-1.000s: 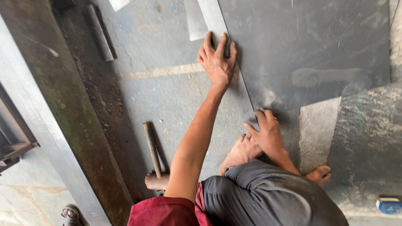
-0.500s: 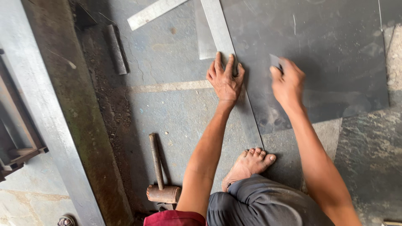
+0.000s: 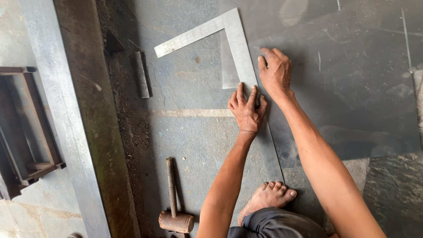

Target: The person measures and marks a metal sheet using a square ruler and a cutting tool. They then score the sheet along the marked lines and break it apart to create smaller pieces.

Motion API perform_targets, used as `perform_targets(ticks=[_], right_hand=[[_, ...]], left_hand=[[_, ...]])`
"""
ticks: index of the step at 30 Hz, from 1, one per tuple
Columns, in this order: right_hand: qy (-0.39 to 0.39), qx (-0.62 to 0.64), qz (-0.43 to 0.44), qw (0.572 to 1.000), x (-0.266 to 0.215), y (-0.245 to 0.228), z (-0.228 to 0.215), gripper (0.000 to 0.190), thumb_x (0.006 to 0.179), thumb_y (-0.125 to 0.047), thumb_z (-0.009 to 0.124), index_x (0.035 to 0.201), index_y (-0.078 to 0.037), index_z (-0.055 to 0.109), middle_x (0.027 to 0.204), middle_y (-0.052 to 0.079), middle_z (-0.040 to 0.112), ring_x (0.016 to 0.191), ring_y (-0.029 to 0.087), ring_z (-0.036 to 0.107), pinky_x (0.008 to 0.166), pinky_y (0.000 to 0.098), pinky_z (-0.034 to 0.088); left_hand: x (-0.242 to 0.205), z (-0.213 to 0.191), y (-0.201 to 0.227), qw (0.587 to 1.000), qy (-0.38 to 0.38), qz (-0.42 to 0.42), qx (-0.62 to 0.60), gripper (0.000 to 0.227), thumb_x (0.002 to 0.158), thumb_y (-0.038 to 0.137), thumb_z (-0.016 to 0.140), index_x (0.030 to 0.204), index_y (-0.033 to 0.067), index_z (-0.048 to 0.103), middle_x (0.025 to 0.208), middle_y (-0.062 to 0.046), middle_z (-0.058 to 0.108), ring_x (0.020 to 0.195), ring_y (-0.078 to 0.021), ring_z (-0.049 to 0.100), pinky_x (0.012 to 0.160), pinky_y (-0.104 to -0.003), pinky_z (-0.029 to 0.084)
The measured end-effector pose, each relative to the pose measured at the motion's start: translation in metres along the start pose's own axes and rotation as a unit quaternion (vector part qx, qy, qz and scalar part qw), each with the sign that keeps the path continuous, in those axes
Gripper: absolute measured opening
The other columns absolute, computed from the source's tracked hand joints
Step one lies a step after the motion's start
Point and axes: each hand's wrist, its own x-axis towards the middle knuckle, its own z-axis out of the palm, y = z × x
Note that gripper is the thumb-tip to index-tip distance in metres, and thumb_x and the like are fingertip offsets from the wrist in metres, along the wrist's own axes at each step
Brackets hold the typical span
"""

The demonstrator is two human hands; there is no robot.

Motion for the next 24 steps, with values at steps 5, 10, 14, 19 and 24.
perform_targets(ticks=[5, 10, 14, 19, 24], right_hand=[[-0.013, -0.067, -0.020, 0.998, 0.000, 0.003, 0.013, 0.022, 0.096, -0.009, 0.075, 0.115, 0.001, 0.074, 0.089, 0.014, 0.069, 0.077, 0.028, 0.067, 0.072, 0.0452, 0.051], [-0.042, -0.118, -0.026, 0.992, 0.010, -0.002, 0.023, 0.027, 0.095, -0.009, 0.073, 0.121, -0.002, 0.074, 0.090, 0.014, 0.068, 0.082, 0.028, 0.065, 0.081, 0.0474, 0.047], [-0.073, -0.151, -0.042, 0.985, 0.014, -0.003, 0.032, 0.019, 0.096, -0.006, 0.072, 0.115, -0.003, 0.073, 0.085, 0.012, 0.065, 0.079, 0.027, 0.064, 0.077, 0.0467, 0.046], [-0.097, -0.148, -0.080, 0.981, 0.007, 0.009, 0.040, 0.021, 0.093, -0.003, 0.070, 0.114, 0.001, 0.070, 0.084, 0.014, 0.062, 0.073, 0.025, 0.062, 0.076, 0.0465, 0.045], [-0.137, -0.178, -0.101, 0.969, -0.008, -0.001, 0.018, 0.011, 0.090, -0.004, 0.071, 0.099, -0.002, 0.065, 0.085, 0.014, 0.061, 0.073, 0.027, 0.061, 0.077, 0.0458, 0.046]], left_hand=[[-0.002, 0.002, -0.003, 1.000, -0.014, 0.001, 0.017, 0.044, 0.086, 0.030, 0.075, 0.127, 0.0154, 0.073, 0.152, -0.020, 0.048, 0.135, -0.0382, 0.045, 0.116, -0.053, 0.030], [0.000, 0.003, -0.001, 1.000, -0.007, -0.004, 0.022, 0.039, 0.093, 0.032, 0.072, 0.129, 0.0157, 0.072, 0.151, -0.021, 0.050, 0.136, -0.0376, 0.046, 0.117, -0.052, 0.031], [-0.001, 0.006, -0.006, 1.000, -0.011, -0.005, 0.023, 0.033, 0.099, 0.029, 0.067, 0.129, 0.0176, 0.073, 0.151, -0.019, 0.053, 0.135, -0.0374, 0.047, 0.116, -0.052, 0.031], [-0.012, 0.021, -0.016, 0.999, -0.027, -0.019, 0.039, 0.031, 0.103, 0.028, 0.065, 0.132, 0.0188, 0.072, 0.153, -0.015, 0.054, 0.136, -0.0350, 0.049, 0.117, -0.049, 0.031], [-0.006, 0.017, -0.017, 0.999, -0.026, -0.011, 0.037, 0.028, 0.101, 0.027, 0.064, 0.128, 0.0203, 0.072, 0.154, -0.013, 0.054, 0.136, -0.0340, 0.049, 0.118, -0.048, 0.031]])
